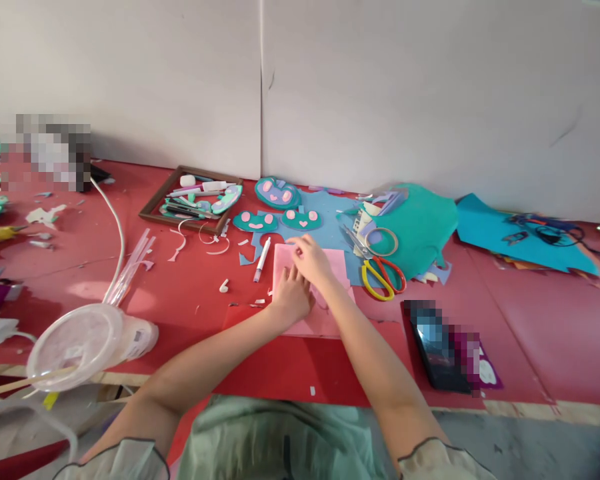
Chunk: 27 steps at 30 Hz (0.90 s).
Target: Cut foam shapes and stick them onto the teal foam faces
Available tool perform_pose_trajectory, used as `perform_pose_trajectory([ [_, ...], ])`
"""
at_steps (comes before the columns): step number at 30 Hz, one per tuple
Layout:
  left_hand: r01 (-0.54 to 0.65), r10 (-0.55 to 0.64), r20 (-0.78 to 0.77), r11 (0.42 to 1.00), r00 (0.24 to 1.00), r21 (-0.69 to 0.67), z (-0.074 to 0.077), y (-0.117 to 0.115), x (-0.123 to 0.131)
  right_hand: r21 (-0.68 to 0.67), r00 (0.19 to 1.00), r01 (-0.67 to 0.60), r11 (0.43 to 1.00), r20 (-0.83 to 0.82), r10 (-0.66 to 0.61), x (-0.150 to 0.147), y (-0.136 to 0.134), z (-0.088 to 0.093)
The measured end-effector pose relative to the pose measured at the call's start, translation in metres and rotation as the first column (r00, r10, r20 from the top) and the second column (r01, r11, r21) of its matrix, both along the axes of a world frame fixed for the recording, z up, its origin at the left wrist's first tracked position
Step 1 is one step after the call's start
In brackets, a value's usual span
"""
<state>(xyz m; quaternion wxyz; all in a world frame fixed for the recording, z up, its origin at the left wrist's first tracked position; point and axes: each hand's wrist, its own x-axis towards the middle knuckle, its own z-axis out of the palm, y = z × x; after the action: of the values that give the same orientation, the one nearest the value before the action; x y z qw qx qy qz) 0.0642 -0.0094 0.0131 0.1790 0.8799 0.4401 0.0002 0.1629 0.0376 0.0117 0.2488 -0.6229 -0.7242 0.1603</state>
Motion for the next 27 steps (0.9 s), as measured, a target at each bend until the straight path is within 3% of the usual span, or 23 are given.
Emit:
perform_pose_trajectory([
  [3, -0.148, 0.146, -0.110, 0.989, 0.983, -0.006, 0.015, 0.009, 0.024, 0.111, 0.962, 0.272, 0.956, -0.064, -0.266, 0.042, -0.003, -0.009],
  [6, -0.300, 0.292, -0.157, 0.953, 0.943, -0.029, 0.022, 0.026, 0.057, 0.183, 0.870, 0.490, 0.852, -0.047, -0.490, 0.085, -0.007, -0.016],
  [9, -0.335, 0.337, 0.030, 0.940, 0.941, -0.061, 0.019, 0.045, 0.088, 0.214, 0.770, 0.620, 0.755, 0.016, -0.637, 0.117, -0.014, -0.020],
  [11, -0.328, 0.342, 0.157, 0.939, 0.927, -0.107, 0.012, 0.058, 0.104, 0.200, 0.736, 0.648, 0.735, 0.081, -0.672, 0.128, -0.018, -0.023],
  [17, -0.320, 0.347, 0.299, 0.937, 0.889, -0.136, -0.010, 0.083, 0.130, 0.113, 0.713, 0.661, 0.742, 0.214, -0.668, 0.130, -0.019, -0.036],
  [23, -0.248, 0.283, 0.430, 0.959, 0.857, -0.136, -0.024, 0.091, 0.135, 0.169, 0.708, 0.630, 0.758, 0.277, -0.650, 0.127, -0.010, -0.041],
  [27, -0.275, 0.318, 0.479, 0.948, 0.818, -0.161, -0.031, 0.093, 0.134, 0.188, 0.721, 0.613, 0.767, 0.265, -0.641, 0.130, -0.011, -0.044],
])
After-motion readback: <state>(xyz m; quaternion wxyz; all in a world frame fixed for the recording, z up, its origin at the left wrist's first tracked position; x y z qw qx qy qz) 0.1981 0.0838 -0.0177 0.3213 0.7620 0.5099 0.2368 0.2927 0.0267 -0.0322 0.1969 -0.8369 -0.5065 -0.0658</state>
